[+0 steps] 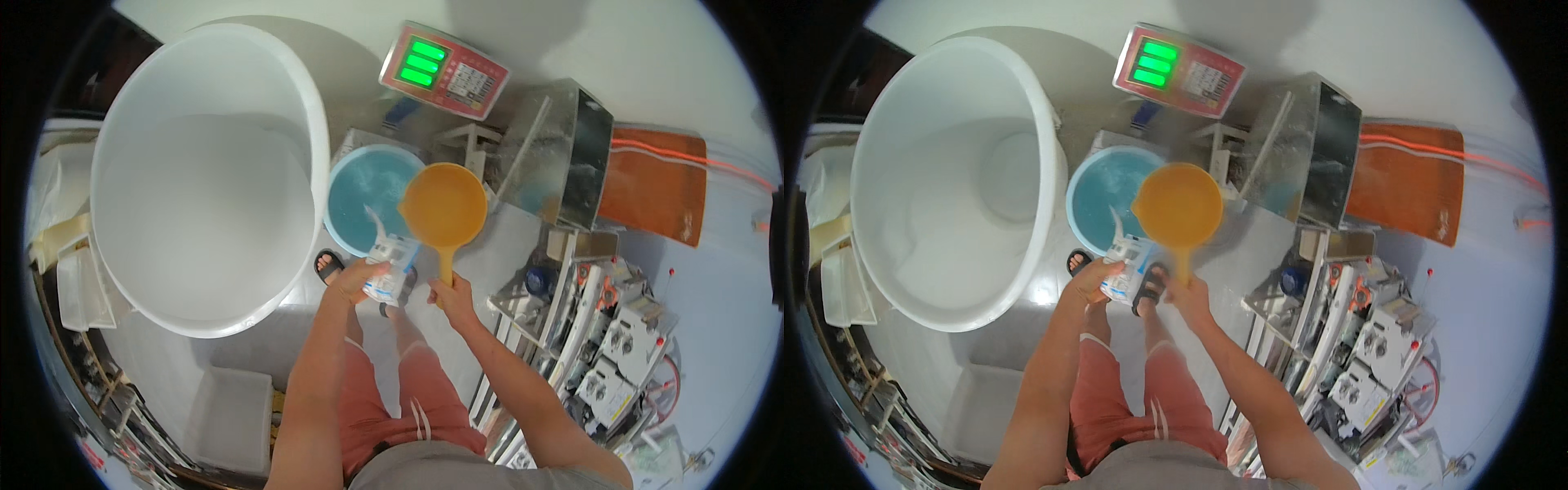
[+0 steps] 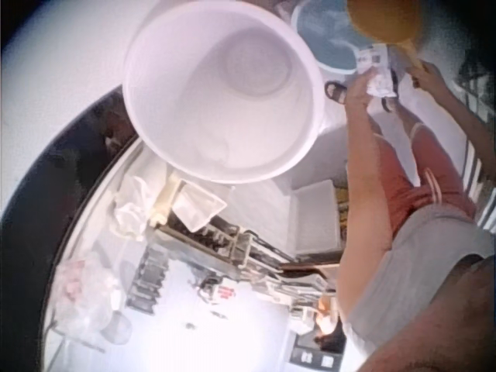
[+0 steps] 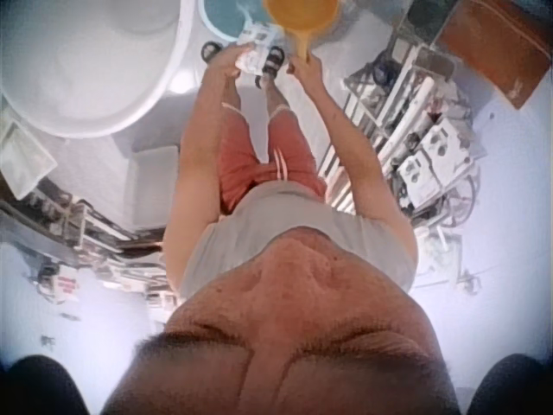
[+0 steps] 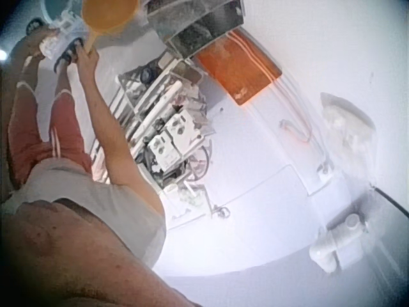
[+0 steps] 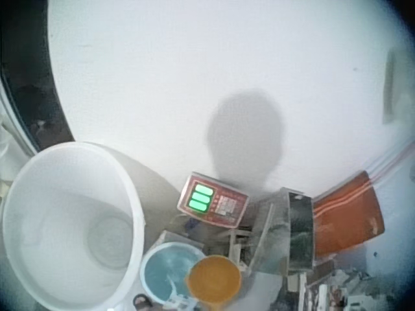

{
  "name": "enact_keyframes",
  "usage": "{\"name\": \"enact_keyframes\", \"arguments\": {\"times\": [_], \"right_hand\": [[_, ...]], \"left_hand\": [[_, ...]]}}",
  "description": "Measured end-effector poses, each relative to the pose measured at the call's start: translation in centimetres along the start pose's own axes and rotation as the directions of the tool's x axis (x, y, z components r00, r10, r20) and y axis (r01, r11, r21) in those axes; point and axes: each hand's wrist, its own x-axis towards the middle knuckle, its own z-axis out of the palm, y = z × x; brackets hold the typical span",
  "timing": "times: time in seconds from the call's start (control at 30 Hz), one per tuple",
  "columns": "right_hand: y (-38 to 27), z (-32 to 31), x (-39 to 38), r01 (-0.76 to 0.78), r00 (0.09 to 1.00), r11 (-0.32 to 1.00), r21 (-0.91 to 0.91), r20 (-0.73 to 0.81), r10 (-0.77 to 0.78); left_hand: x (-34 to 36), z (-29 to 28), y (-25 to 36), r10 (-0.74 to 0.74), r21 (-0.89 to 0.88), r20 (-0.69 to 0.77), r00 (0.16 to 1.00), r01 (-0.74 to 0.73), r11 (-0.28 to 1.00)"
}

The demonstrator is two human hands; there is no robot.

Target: The person scoops water from a large white bucket into a blue basin using a yellow scoop, then adds a powdered ingredient from a small packet. They stir the mixture in the basin, pour it into the large bucket, and later scoop flour from a large sack into the blue basin before transferring it into a metal hopper.

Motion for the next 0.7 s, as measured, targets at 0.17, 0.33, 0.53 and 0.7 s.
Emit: {"name": "enact_keyframes", "arguments": {"times": [0.17,0.33,0.53,0.7], "right_hand": [[-2.2,1.6,-1.8,-0.05,0.996,0.985,0.163,-0.06,0.06],[0.4,2.1,-1.2,-0.054,0.994,0.99,0.127,-0.092,0.066],[-0.1,4.0,-2.5,-0.017,0.999,0.987,0.16,-0.046,0.025],[0.2,3.5,-2.5,-0.026,0.997,0.994,0.107,-0.074,0.034]], "left_hand": [[-2.2,1.1,2.3,-0.012,0.032,-0.021,1.0,0.013,0.999],[-3.2,0.4,3.5,-0.08,0.108,0.001,0.997,0.079,0.991],[-4.1,-0.7,4.7,-0.086,0.182,-0.039,0.996,0.091,0.979],[-3.4,0.1,5.0,-0.065,0.178,-0.11,0.992,0.084,0.98]]}}
